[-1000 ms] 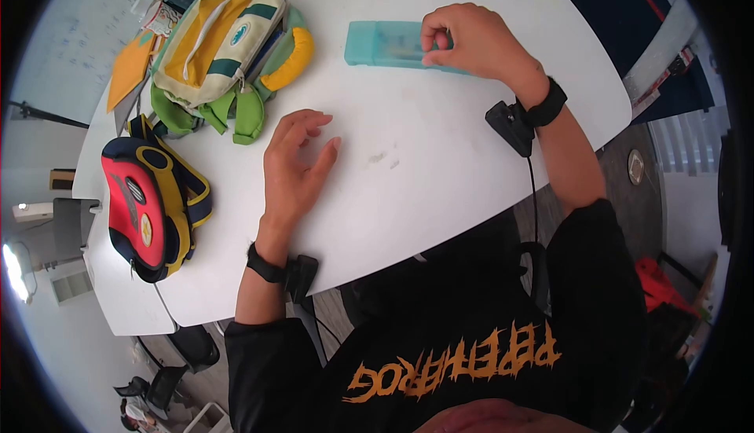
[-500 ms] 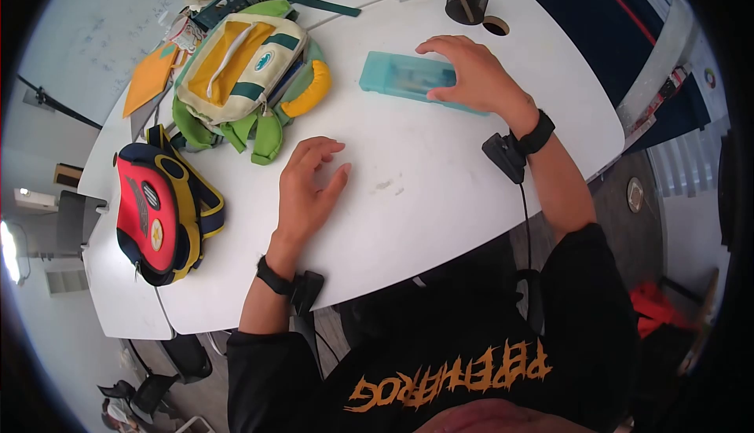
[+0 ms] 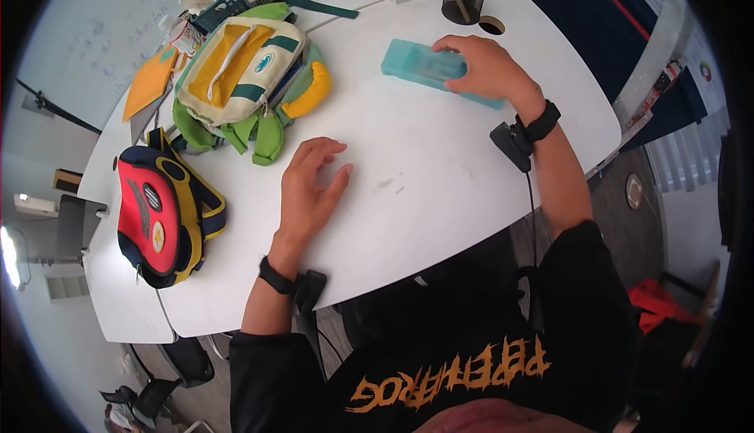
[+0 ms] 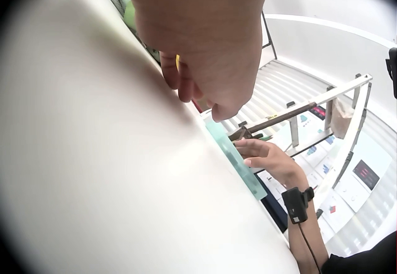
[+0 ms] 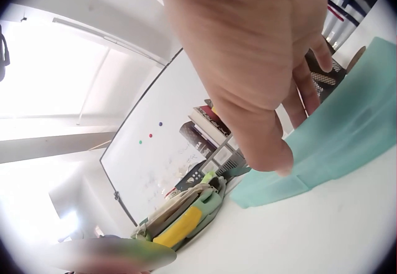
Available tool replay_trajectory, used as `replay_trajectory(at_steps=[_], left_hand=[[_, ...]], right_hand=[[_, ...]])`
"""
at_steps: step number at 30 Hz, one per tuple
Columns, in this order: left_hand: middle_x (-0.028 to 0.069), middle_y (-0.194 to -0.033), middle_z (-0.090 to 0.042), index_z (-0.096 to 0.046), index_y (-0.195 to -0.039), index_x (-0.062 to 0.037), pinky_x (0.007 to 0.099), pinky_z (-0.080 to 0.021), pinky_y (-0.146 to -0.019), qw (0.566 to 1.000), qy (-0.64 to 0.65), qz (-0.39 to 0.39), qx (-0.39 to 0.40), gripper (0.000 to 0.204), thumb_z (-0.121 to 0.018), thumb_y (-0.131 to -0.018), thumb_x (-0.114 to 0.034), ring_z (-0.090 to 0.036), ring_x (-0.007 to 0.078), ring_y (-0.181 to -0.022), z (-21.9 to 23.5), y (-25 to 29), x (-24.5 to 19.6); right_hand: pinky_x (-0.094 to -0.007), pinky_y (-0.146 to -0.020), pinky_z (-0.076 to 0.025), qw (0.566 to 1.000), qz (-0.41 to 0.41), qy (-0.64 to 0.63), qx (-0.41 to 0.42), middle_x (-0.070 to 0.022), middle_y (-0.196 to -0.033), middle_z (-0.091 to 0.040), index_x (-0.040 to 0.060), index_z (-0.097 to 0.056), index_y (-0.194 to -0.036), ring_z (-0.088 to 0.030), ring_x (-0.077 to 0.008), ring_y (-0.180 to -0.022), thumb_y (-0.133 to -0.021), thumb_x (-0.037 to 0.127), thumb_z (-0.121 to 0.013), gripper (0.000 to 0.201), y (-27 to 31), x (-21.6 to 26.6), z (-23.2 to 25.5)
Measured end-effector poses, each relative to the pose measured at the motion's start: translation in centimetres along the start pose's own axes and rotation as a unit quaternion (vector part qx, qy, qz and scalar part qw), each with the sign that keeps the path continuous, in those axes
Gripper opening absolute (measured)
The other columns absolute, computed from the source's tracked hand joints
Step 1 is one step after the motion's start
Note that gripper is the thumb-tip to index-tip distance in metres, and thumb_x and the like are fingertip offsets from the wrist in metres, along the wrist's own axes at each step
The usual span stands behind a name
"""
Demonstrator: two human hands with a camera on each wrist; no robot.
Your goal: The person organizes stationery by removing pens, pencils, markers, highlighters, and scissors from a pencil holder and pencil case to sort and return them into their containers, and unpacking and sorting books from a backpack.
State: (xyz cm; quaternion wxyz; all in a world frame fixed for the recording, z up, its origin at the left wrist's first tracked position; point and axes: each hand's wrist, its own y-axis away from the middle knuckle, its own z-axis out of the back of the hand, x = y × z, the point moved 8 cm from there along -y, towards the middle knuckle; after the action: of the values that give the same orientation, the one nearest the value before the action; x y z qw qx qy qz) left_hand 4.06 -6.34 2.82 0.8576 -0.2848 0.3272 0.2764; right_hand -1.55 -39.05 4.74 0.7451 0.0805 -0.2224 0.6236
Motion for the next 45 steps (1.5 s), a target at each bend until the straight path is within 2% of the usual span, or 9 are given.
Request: replay_trajectory(at_steps=[18, 20, 27, 29, 32, 33, 35, 38, 45], left_hand=[[0.0121, -0.122, -0.071, -0.072, -0.115, -0.0025, 0.0347, -0.057, -0.084, 1.000, 0.019, -0.004, -0.002, 0.028, -0.080, -0.088, -0.006, -0.069, 0.0248, -0.095, 0.3, -0.7, 0.3], [0.0121, -0.122, -0.071, -0.073, -0.115, -0.0025, 0.0349, -0.057, -0.084, 1.000, 0.018, -0.002, -0.003, 0.028, -0.080, -0.088, -0.006, -0.070, 0.0250, -0.095, 0.4, -0.7, 0.3], [0.0122, -0.122, -0.071, -0.073, -0.115, -0.0024, 0.0346, -0.057, -0.086, 1.000, 0.025, 0.001, 0.001, 0.028, -0.080, -0.088, -0.006, -0.069, 0.0252, -0.097, 0.4, -0.9, 0.3], [0.0122, -0.122, -0.071, -0.073, -0.115, -0.0024, 0.0344, -0.057, -0.086, 1.000, 0.022, -0.009, -0.002, 0.028, -0.080, -0.089, -0.006, -0.069, 0.0251, -0.097, 0.4, -0.8, 0.2], [0.0122, -0.121, -0.070, -0.073, -0.115, -0.0023, 0.0342, -0.057, -0.087, 0.999, 0.033, 0.003, -0.005, 0.028, -0.080, -0.089, -0.005, -0.069, 0.0253, -0.097, 0.6, -0.8, 0.4], [0.0121, -0.121, -0.070, -0.073, -0.115, -0.0023, 0.0341, -0.057, -0.086, 0.999, 0.034, 0.001, -0.004, 0.027, -0.080, -0.089, -0.005, -0.069, 0.0251, -0.097, 0.6, -0.8, 0.4], [0.0121, -0.121, -0.070, -0.073, -0.115, -0.0023, 0.0341, -0.057, -0.086, 0.999, 0.036, -0.001, -0.004, 0.027, -0.080, -0.089, -0.005, -0.069, 0.0249, -0.097, 0.6, -0.8, 0.4], [0.0119, -0.121, -0.070, -0.073, -0.115, -0.0023, 0.0341, -0.057, -0.085, 0.998, 0.053, 0.017, -0.002, 0.027, -0.080, -0.089, -0.004, -0.069, 0.0245, -0.096, 0.5, -0.7, 0.8], [0.0110, -0.121, -0.071, -0.073, -0.115, -0.0030, 0.0333, -0.056, -0.084, 0.999, 0.049, 0.004, -0.006, 0.028, -0.080, -0.088, -0.004, -0.068, 0.0224, -0.095, 0.6, -0.8, 0.4]], right_hand=[[-0.0416, -0.100, -0.056, 0.966, -0.223, 0.092, -0.087, -0.0095, -0.129, -0.074, 0.0175, -0.069, -0.131, -0.070, -0.0312, -0.119, -0.069, 0.020, -0.083, 0.063, 2.9, -20.3, 7.4], [-0.0417, -0.100, -0.056, 0.945, -0.261, 0.098, -0.170, -0.0094, -0.128, -0.074, 0.0183, -0.070, -0.132, -0.071, -0.0318, -0.119, -0.073, 0.027, -0.087, 0.062, 3.8, -21.3, 8.6], [-0.0439, -0.100, -0.055, 0.896, -0.339, 0.169, -0.232, -0.0118, -0.134, -0.071, 0.0163, -0.069, -0.135, -0.071, -0.0331, -0.118, -0.081, 0.039, -0.087, 0.061, 3.4, -21.5, 8.2], [-0.0442, -0.099, -0.056, 0.864, -0.196, 0.226, -0.405, -0.0123, -0.143, -0.066, 0.0126, -0.067, -0.139, -0.071, -0.0339, -0.116, -0.079, 0.042, -0.089, 0.071, 2.5, -18.7, 8.9], [-0.0400, -0.094, -0.057, 0.890, -0.096, 0.044, -0.444, -0.0147, -0.147, -0.062, 0.0051, -0.057, -0.150, -0.071, -0.0286, -0.111, -0.076, 0.045, -0.092, 0.091, -0.6, -14.9, 7.7], [-0.0400, -0.094, -0.057, 0.890, -0.096, 0.044, -0.443, -0.0147, -0.147, -0.062, 0.0051, -0.057, -0.150, -0.071, -0.0286, -0.111, -0.076, 0.045, -0.092, 0.091, -1.5, -13.6, 7.1], [-0.0351, -0.088, -0.058, 0.899, -0.165, -0.229, -0.335, -0.0182, -0.143, -0.063, -0.0016, -0.044, -0.159, -0.068, -0.0223, -0.106, -0.075, 0.047, -0.095, 0.109, -4.0, -14.6, 3.9], [-0.0335, -0.083, -0.057, 0.926, -0.132, -0.152, -0.320, -0.0217, -0.141, -0.063, -0.0054, -0.038, -0.161, -0.067, -0.0200, -0.100, -0.071, 0.054, -0.096, 0.122, -5.7, -14.4, 2.0], [-0.0365, -0.089, -0.057, 0.941, -0.180, -0.073, -0.278, -0.0202, -0.133, -0.067, -0.0040, -0.045, -0.156, -0.067, -0.0257, -0.102, -0.069, 0.056, -0.096, 0.117, -6.2, -15.2, 1.1]])
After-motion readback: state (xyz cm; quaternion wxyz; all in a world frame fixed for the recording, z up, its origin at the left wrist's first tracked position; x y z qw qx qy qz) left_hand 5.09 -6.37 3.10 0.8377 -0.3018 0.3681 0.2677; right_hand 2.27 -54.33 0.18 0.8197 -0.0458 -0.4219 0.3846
